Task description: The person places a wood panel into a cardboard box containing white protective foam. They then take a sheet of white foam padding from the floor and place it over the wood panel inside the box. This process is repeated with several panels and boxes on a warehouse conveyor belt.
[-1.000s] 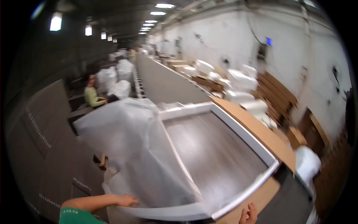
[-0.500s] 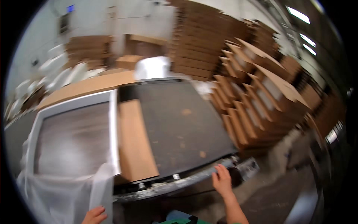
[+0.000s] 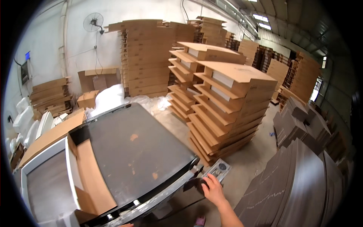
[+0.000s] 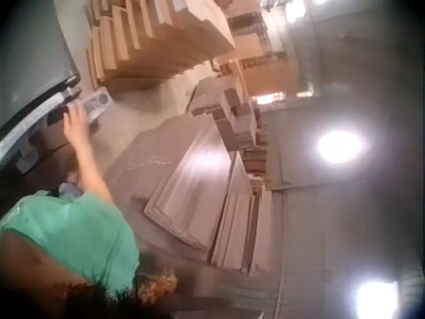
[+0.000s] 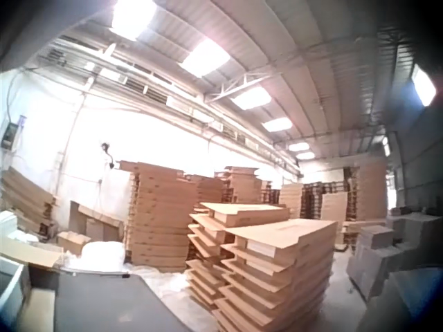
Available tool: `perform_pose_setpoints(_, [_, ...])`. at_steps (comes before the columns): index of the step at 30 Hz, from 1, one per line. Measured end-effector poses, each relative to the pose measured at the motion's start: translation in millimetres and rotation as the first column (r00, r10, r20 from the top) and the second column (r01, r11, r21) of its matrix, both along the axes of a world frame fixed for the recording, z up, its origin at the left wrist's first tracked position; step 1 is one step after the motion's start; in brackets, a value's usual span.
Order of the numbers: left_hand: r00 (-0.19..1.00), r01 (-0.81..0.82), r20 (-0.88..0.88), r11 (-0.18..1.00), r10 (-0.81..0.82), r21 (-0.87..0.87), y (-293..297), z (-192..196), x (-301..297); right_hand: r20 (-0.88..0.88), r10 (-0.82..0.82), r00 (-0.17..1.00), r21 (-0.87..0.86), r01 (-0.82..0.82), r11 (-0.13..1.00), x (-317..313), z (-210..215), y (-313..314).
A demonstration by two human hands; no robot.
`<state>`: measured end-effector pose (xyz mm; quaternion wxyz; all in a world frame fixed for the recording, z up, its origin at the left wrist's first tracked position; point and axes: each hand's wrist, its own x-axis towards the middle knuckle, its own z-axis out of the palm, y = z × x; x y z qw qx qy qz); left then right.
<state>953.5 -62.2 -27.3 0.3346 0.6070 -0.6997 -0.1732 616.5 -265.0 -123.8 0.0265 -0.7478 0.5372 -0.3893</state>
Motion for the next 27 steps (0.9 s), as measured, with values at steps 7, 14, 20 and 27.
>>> perform_pose_setpoints(7, [0.981, 0.153, -0.126, 0.986, -0.145, 0.059, -116.6, 5.5, -145.9, 0.131, -0.136, 0.982, 0.094, 0.125, 0.988, -146.4, -26.0, -59.4])
perform_pose_setpoints(14, [0.849, 0.489, 0.214, 0.872, -0.483, 0.027, -254.8, 30.1, -237.8, 0.046, -0.367, 0.929, 0.279, 0.341, 0.898, -283.7, -80.6, -64.7])
perform_pose_setpoints(20, [0.699, 0.715, 0.22, 0.653, -0.681, -0.249, -385.2, 39.7, -291.2, -0.118, -0.494, 0.862, 0.496, 0.482, 0.722, -320.8, -94.4, -24.8])
perform_pose_setpoints(27, [0.593, 0.798, 0.08, 0.571, -0.801, -0.192, -487.4, 42.6, -394.0, -0.147, -0.401, 0.904, 0.664, 0.391, 0.638, -372.3, -96.5, -2.8])
